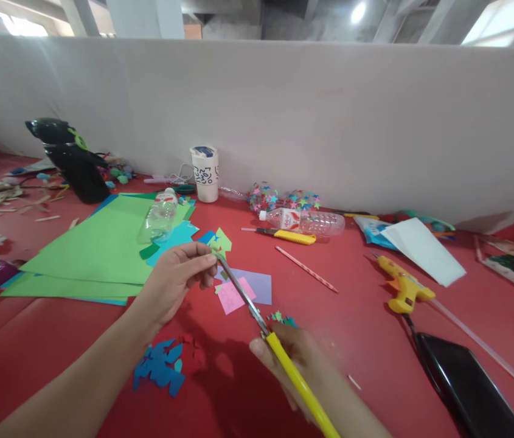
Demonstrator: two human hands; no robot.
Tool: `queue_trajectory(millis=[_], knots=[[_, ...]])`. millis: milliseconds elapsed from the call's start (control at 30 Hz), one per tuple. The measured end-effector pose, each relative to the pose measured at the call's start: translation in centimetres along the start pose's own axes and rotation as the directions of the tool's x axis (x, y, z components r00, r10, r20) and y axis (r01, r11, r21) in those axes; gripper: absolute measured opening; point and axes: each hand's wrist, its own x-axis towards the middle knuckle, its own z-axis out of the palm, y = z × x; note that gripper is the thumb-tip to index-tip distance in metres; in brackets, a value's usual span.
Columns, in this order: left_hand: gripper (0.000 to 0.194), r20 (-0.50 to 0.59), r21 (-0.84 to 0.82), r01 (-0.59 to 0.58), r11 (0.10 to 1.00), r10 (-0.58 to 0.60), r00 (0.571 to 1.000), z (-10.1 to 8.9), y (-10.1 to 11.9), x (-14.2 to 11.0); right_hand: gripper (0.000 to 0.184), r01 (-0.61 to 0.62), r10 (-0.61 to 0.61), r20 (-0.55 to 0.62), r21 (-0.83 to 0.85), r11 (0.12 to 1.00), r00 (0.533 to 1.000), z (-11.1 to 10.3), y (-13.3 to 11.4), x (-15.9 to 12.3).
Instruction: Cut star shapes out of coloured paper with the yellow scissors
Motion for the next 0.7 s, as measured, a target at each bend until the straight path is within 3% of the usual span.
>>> queue_trajectory(millis=[467,700], knots=[[0.011,-0.002,-0.018,0.009,1.000,-0.009,1.000,0.0,-0.1,0.1,0.035,0.040,-0.043,-0.022,-0.116,0.992,0.999,0.5,0.3,0.1],[0.010,-0.015,0.003,-0.025,1.000,0.025,1.000,-0.2,-0.2,0.1,0.040,0.074,-0.073,0.019,-0.042,0.996,0.997,0.7,1.1,0.6]])
